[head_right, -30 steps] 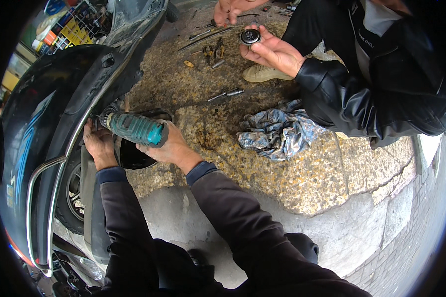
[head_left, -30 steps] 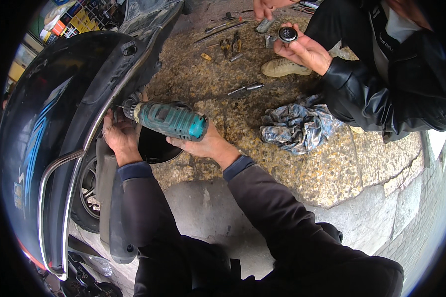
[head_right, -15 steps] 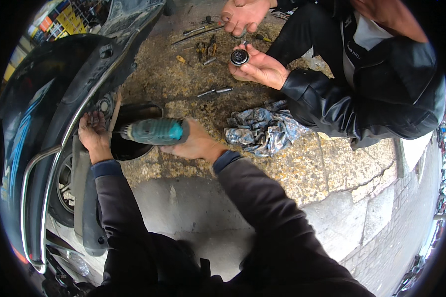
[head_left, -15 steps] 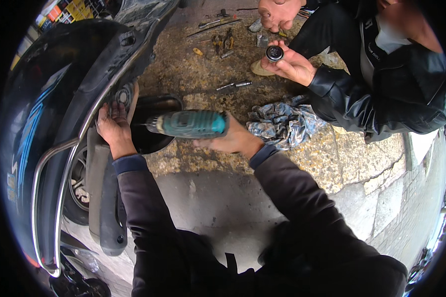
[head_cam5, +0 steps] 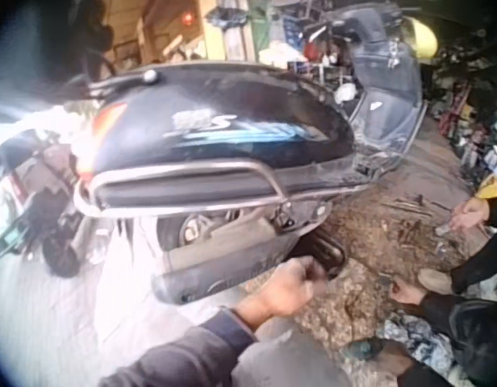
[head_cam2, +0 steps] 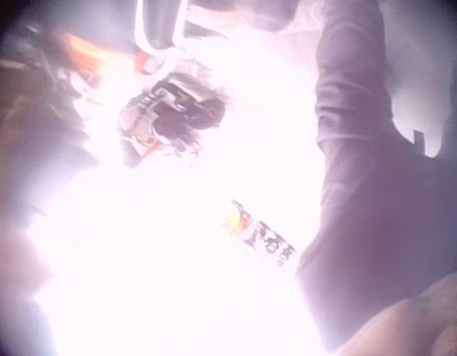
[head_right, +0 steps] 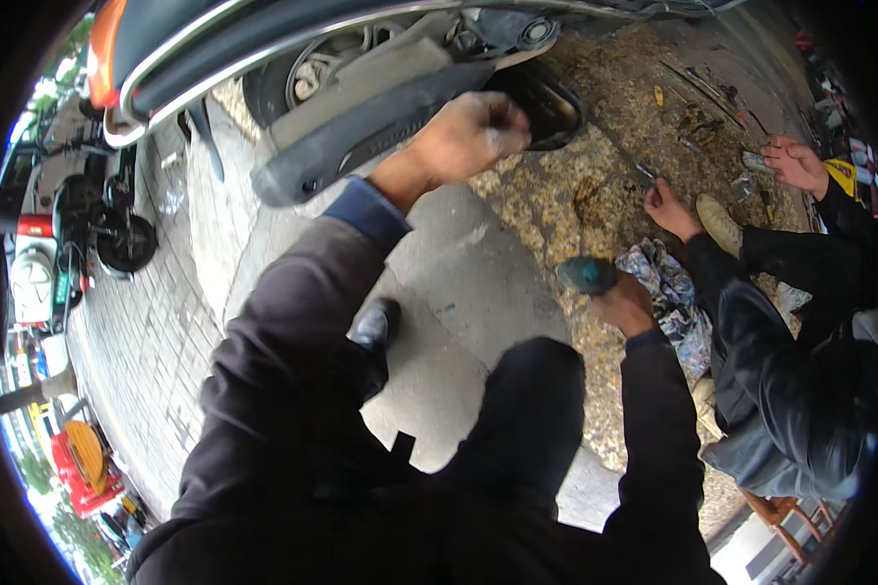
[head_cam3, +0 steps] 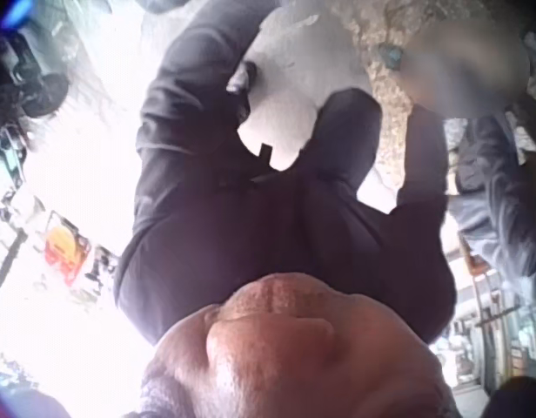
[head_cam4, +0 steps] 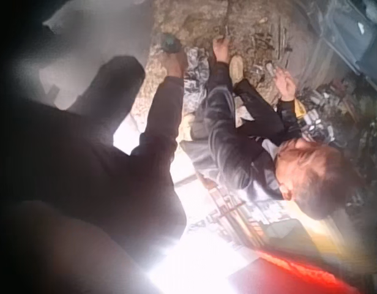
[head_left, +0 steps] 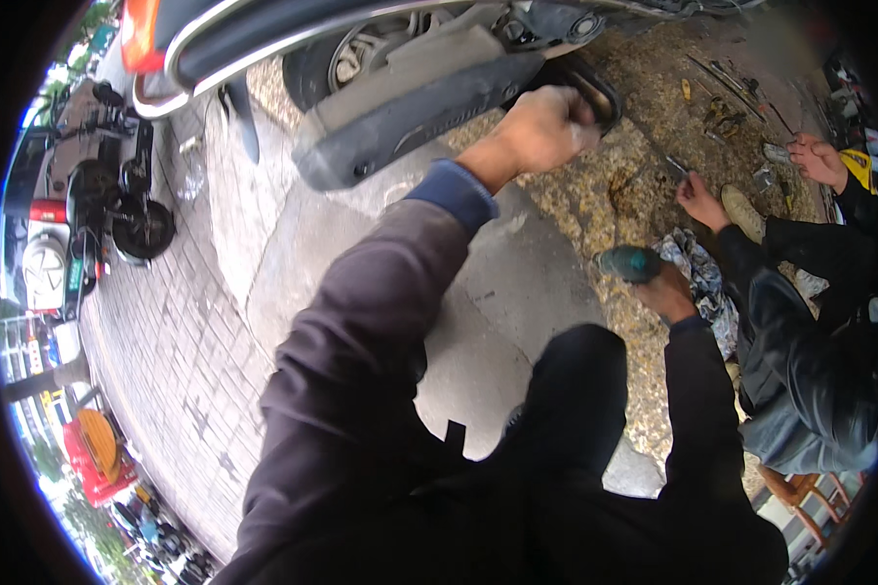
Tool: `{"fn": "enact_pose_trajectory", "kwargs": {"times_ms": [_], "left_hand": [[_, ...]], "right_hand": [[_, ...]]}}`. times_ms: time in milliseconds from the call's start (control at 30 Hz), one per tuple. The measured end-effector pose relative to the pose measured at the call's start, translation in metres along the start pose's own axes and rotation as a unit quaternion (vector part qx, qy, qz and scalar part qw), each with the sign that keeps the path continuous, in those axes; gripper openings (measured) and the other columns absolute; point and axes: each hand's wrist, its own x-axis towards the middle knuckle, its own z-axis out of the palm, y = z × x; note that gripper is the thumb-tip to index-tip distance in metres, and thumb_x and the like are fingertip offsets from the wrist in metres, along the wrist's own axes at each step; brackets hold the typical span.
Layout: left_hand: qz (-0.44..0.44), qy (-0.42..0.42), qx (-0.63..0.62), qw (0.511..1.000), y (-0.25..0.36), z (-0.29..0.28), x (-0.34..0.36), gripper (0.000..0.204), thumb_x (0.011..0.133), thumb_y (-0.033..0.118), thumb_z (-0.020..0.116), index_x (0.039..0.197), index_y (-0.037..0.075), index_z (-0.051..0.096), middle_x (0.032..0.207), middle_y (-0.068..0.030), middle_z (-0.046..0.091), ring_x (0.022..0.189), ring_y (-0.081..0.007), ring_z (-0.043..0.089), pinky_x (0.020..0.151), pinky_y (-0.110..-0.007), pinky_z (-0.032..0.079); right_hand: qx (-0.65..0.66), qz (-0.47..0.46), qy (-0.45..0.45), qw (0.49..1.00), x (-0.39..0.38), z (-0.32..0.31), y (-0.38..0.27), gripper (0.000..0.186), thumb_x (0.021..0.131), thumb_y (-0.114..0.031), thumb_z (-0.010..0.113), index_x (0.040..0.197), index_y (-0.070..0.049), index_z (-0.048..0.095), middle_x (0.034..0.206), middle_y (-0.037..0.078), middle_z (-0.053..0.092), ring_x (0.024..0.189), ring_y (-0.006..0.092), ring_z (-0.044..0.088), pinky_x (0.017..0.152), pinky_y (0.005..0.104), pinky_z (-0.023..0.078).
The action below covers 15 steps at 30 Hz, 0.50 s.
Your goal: The person uses a cordless drill and a screwdriver to remove and reattach screws on the rear section of a motorcycle, including the license plate area and side panels. The person also places a black oil drain pan under the exhaust and removes a small black plastic cover.
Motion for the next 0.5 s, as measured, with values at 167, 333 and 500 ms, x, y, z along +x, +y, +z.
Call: {"fn": "enact_pose_trajectory", "kwargs": {"times_ms": [167, 333, 500], "left_hand": [[-0.035, -0.127, 0.163, 0.978, 0.002, -0.044, -0.140, 0.028, 0.081, 0.021, 0.068, 0.098, -0.002, 0.067, 0.092, -0.0191, 0.069, 0.084, -0.0332, 0.068, 0.075, -0.041, 0.053], [-0.159, -0.047, 0.161, 0.973, 0.027, -0.086, -0.264, 0.030, 0.081, 0.018, 0.069, 0.103, -0.002, 0.065, 0.090, -0.0192, 0.069, 0.080, -0.0315, 0.068, 0.070, -0.038, 0.053], [-0.201, 0.166, 0.052, 0.964, 0.038, -0.096, -0.307, 0.025, 0.087, 0.010, 0.065, 0.107, -0.003, 0.062, 0.088, -0.0135, 0.068, 0.078, -0.0190, 0.065, 0.070, -0.031, 0.051]], "right_hand": [[-0.067, 0.019, -0.050, 0.996, 0.000, -0.015, -0.040, 0.034, 0.079, -0.034, 0.066, 0.106, -0.014, 0.070, 0.102, 0.017, 0.070, 0.093, 0.0375, 0.066, 0.076, 0.0477, 0.053], [-0.114, 0.068, -0.081, 0.988, 0.002, -0.021, -0.066, 0.030, 0.079, -0.033, 0.068, 0.094, -0.009, 0.073, 0.096, 0.018, 0.071, 0.089, 0.0369, 0.067, 0.077, 0.0480, 0.053], [-0.125, 0.022, -0.053, 0.990, -0.004, -0.026, -0.071, 0.031, 0.074, -0.033, 0.069, 0.092, -0.008, 0.074, 0.094, 0.019, 0.071, 0.090, 0.0358, 0.068, 0.080, 0.0475, 0.053]]}}
